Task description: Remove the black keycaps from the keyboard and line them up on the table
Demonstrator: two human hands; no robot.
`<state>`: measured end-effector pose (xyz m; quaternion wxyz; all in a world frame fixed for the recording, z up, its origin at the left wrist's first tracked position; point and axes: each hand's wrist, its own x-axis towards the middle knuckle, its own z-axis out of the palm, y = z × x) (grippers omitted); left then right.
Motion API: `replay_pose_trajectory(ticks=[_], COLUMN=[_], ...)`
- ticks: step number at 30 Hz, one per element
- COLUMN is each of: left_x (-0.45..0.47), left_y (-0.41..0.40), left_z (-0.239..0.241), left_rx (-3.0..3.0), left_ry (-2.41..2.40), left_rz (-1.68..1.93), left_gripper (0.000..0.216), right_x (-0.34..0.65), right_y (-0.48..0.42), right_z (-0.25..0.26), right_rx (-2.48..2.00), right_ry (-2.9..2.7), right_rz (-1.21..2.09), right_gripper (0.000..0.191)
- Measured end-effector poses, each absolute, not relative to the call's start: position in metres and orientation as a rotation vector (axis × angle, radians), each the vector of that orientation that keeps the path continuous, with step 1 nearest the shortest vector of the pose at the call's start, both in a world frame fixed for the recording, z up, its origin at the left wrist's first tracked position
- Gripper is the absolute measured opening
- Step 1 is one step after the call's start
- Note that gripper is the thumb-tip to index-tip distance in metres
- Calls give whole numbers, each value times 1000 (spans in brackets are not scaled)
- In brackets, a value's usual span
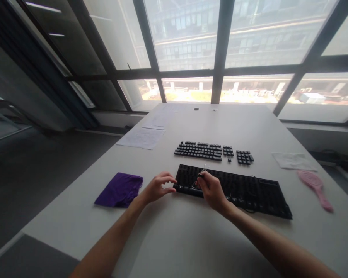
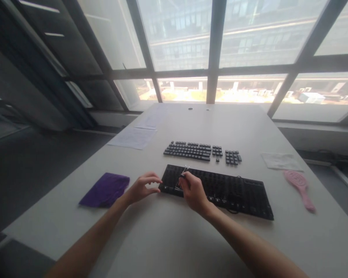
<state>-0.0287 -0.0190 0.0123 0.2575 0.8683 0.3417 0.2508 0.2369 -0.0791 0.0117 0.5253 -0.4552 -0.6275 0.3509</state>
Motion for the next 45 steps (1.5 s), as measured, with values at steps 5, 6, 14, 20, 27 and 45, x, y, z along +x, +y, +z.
replay_pose_trajectory(ticks=[5, 6, 14, 20, 27, 45], left_x=[-24, -23, -24, -19, -19, 1], left_y=[-25, -25, -19, -23, -10, 95], left_z=[1, -2, -17, -14, 0, -33], left_rx=[2384, 2373, 2309, 2172, 1914, 1790], left_ry=[902, 909, 815, 869, 1073, 1724], left_rz=[698, 709, 731, 764, 931, 1059], left_gripper=[26, 24, 15, 15, 21, 25], right_x=[208, 208, 217, 217, 218, 219], right_y=[-54, -51, -42, -43, -44, -46], right_z=[3, 1, -8, -9, -10, -7], right_rx=[-1164, -1183, -1214, -1217, -1228, -1199], right_ry=[-1478, -1470, -1409, -1393, -1390, -1366], right_rz=[876, 892, 1048, 1095, 1089, 1106], right_gripper=[28, 29, 33, 30, 27, 27])
